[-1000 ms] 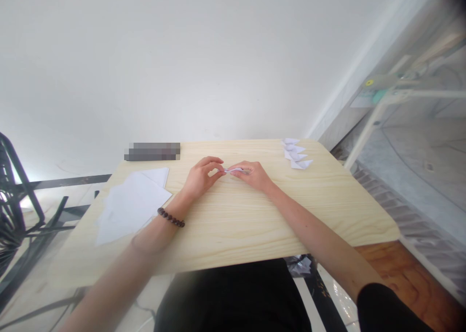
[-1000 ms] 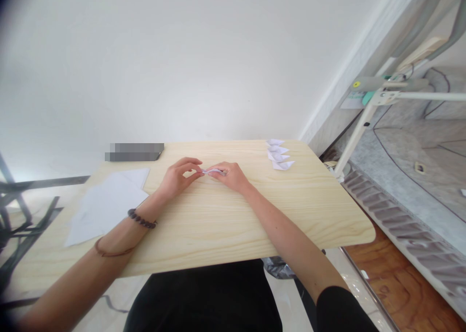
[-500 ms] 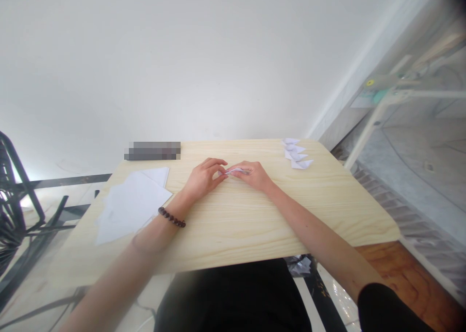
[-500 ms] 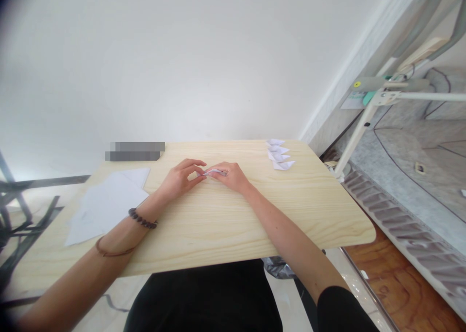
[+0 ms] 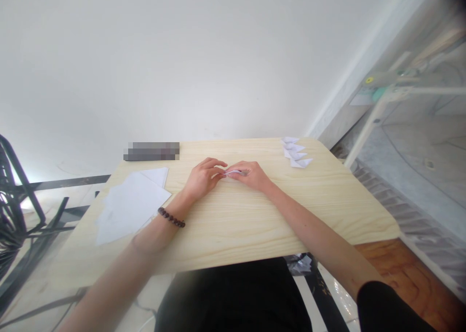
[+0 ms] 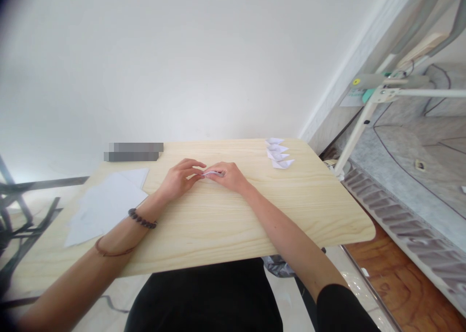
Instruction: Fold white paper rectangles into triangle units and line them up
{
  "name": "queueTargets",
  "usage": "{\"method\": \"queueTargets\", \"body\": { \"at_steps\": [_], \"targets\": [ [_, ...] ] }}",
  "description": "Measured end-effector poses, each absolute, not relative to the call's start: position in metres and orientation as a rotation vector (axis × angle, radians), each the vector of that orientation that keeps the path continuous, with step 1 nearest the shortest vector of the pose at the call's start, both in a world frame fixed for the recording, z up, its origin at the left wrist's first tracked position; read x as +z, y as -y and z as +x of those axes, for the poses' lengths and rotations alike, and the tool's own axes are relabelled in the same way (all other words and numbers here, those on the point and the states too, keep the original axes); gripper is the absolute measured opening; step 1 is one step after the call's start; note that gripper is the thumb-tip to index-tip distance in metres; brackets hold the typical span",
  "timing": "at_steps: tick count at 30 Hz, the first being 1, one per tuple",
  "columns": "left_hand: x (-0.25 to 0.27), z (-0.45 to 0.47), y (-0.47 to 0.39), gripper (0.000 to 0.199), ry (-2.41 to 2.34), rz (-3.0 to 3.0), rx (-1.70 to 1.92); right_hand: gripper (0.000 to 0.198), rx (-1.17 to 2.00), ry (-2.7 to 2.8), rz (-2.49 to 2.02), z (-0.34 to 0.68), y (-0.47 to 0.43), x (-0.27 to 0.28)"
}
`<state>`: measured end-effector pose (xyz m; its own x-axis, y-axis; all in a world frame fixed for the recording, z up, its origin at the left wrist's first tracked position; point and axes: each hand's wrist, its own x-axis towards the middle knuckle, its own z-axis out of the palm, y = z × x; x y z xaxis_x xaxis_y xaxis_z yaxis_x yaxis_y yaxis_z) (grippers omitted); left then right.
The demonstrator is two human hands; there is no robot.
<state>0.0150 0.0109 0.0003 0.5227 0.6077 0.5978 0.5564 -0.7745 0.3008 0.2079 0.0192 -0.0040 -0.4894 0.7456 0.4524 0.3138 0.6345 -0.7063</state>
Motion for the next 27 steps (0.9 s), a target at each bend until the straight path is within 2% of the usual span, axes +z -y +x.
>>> {"method": "queueTargets", "body": {
  "at_steps": [27],
  "targets": [
    [-0.0043,0.0137,-0.0113,0.011,-1.188,2.499,1.118,0.018,0.681,2.033,-0.847,0.2091,-0.0187,-0.0025]
  ]
}}
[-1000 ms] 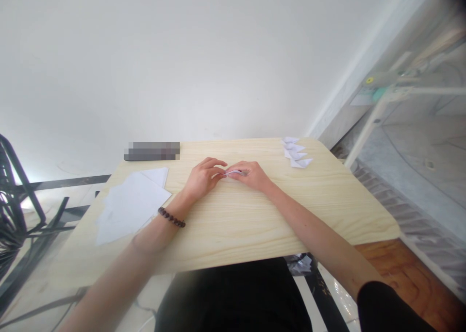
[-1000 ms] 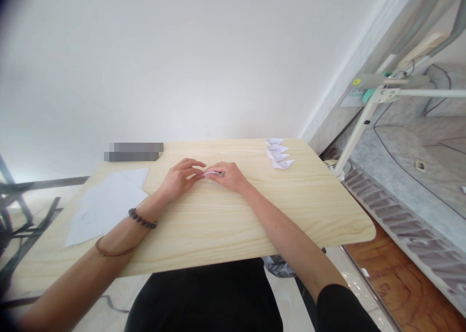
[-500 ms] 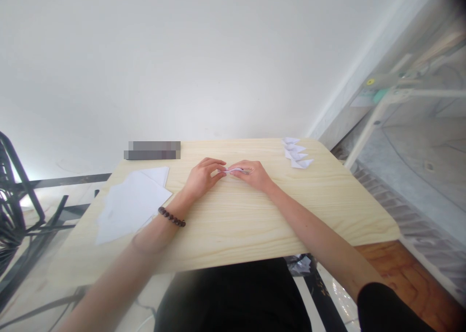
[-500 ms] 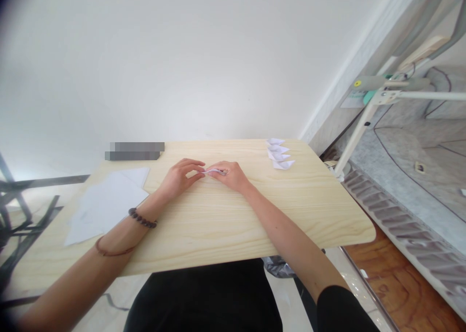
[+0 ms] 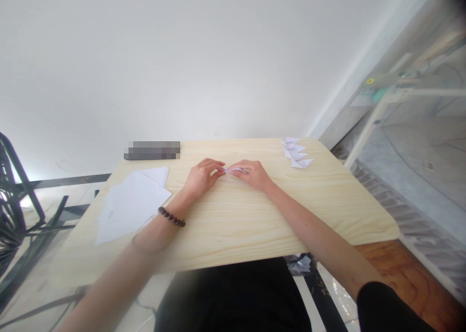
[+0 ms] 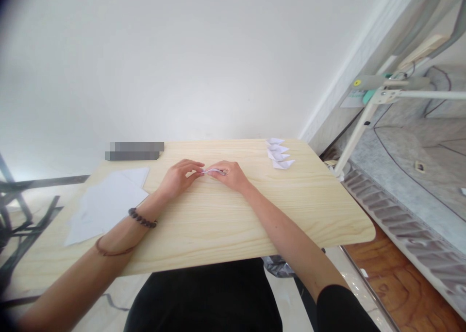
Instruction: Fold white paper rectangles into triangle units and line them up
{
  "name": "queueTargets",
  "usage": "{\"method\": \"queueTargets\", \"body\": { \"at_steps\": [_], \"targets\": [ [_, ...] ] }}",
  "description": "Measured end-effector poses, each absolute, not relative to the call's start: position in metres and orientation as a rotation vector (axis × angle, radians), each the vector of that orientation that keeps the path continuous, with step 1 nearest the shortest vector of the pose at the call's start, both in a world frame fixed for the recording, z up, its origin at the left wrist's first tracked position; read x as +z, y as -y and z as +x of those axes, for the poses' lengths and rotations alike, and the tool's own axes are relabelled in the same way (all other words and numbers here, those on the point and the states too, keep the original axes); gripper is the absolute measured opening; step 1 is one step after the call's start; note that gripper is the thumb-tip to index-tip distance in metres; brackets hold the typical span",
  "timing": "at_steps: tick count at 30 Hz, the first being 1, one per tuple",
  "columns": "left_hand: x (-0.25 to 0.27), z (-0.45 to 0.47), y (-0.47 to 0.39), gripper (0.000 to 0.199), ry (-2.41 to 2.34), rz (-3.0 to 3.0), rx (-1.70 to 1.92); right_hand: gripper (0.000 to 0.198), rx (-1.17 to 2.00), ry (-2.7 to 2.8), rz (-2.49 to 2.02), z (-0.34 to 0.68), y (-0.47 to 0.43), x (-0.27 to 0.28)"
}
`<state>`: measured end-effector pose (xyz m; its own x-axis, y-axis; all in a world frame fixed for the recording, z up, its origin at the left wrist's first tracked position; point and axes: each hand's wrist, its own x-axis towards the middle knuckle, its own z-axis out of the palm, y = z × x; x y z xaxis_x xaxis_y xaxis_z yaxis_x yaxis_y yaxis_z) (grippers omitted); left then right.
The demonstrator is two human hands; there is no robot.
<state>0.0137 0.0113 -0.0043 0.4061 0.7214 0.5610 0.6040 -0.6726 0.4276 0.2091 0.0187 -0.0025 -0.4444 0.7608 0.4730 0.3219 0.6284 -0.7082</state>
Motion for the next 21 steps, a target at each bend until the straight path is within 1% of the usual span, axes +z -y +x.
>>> {"method": "queueTargets", "body": {
  "at_steps": [7,15,21],
  "targets": [
    [-0.0011,0.0141,-0.009,0.014,-1.259,2.494,1.053,0.019,0.688,2.017,-0.839,0.2086,-0.0189,-0.0029],
    [-0.0031,0.014,-0.0099,0.012,-1.279,2.508,1.057,0.018,0.69,2.034,-0.871,0.2087,-0.0185,-0.0025],
    [-0.0028,0.0136,-0.0099,0.013,-1.332,2.519,0.992,0.019,0.683,2.038,-0.867,0.2082,-0.0192,-0.0034]
  ]
}}
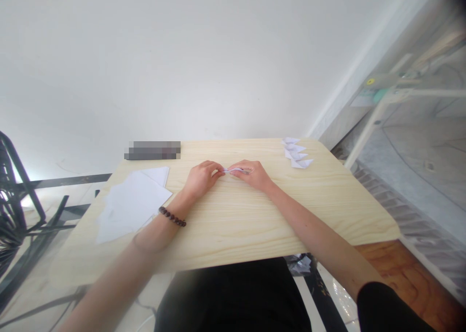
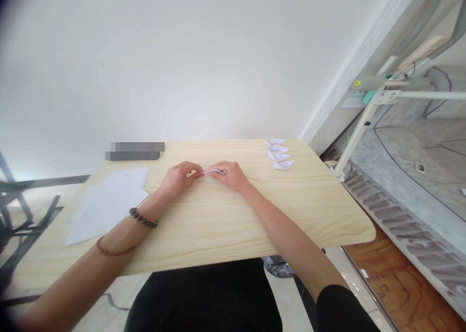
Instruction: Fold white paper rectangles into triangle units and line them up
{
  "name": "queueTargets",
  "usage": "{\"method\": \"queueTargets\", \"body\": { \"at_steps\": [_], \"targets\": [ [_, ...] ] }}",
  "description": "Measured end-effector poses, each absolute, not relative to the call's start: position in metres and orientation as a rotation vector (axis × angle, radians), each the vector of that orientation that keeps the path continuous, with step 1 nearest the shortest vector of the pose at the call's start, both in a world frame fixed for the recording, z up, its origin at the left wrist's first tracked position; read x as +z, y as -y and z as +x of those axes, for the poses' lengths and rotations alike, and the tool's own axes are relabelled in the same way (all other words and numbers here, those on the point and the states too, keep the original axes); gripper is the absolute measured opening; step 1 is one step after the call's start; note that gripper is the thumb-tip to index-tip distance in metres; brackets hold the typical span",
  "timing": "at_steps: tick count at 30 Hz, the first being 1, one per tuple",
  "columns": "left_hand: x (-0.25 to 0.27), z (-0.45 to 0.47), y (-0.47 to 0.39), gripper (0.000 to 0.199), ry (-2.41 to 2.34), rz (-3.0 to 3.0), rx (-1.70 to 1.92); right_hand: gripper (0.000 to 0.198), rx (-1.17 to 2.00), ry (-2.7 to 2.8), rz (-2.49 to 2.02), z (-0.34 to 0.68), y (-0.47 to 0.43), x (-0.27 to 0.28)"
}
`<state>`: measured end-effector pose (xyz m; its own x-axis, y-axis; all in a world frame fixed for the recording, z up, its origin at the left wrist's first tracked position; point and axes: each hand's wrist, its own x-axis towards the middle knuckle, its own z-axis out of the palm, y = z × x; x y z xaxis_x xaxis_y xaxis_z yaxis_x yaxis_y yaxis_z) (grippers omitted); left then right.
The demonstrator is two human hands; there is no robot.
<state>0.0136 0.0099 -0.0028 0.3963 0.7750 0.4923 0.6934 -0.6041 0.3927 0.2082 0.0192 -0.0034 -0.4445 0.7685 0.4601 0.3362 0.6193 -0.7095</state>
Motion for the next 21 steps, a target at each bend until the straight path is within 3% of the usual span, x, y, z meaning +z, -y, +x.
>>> {"method": "queueTargets", "body": {
  "at_steps": [21],
  "targets": [
    [-0.0044,0.0133,-0.01,0.02,-1.4,2.272,1.027,0.019,0.672,2.018,-0.939,0.2085,-0.0183,-0.002]
  ]
}}
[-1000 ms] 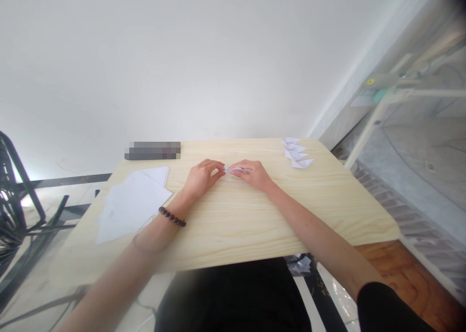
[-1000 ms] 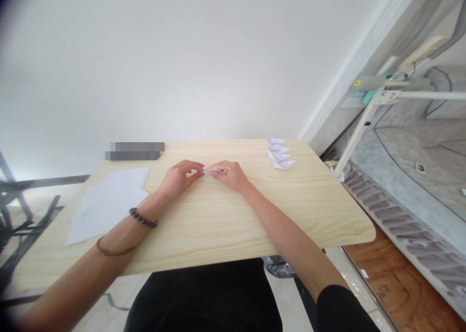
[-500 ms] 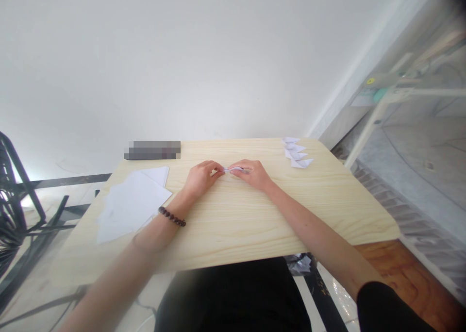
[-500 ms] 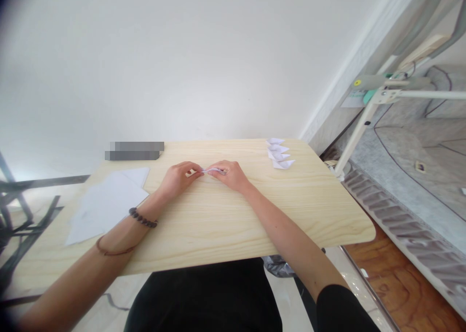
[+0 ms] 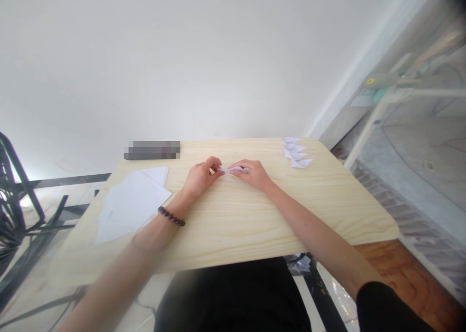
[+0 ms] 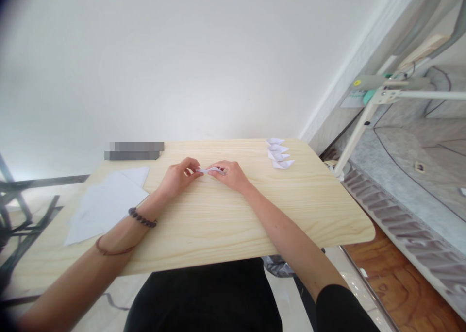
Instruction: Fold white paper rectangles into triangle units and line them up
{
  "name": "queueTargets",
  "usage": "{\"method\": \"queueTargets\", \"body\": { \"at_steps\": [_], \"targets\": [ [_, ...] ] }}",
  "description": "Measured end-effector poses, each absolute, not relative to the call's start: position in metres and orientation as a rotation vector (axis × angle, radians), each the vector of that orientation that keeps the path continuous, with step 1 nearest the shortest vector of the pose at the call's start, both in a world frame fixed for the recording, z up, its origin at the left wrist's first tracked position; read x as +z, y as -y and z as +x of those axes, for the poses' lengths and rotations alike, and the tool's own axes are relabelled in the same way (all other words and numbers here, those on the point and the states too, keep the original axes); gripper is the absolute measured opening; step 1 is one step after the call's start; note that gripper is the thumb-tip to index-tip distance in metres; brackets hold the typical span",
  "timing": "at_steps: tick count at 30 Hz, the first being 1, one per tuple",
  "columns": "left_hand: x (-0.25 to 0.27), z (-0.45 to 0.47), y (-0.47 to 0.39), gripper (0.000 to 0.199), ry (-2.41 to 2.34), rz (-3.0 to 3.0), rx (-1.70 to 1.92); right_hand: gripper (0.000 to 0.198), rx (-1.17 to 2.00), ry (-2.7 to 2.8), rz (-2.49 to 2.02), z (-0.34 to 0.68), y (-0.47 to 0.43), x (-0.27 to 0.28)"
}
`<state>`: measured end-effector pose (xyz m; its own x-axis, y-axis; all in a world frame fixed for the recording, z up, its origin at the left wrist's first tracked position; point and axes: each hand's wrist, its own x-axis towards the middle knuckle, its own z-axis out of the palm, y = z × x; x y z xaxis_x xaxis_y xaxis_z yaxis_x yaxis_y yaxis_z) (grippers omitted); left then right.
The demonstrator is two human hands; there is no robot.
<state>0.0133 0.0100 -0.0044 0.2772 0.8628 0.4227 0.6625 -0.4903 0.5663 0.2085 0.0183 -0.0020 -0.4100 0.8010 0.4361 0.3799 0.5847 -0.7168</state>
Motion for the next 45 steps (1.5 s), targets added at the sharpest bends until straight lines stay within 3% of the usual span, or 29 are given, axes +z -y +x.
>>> {"method": "queueTargets", "body": {
  "at_steps": [45],
  "targets": [
    [0.006,0.017,-0.001,0.025,-1.384,2.254,0.854,0.017,0.587,2.033,-1.027,0.208,-0.019,-0.005]
  ]
}}
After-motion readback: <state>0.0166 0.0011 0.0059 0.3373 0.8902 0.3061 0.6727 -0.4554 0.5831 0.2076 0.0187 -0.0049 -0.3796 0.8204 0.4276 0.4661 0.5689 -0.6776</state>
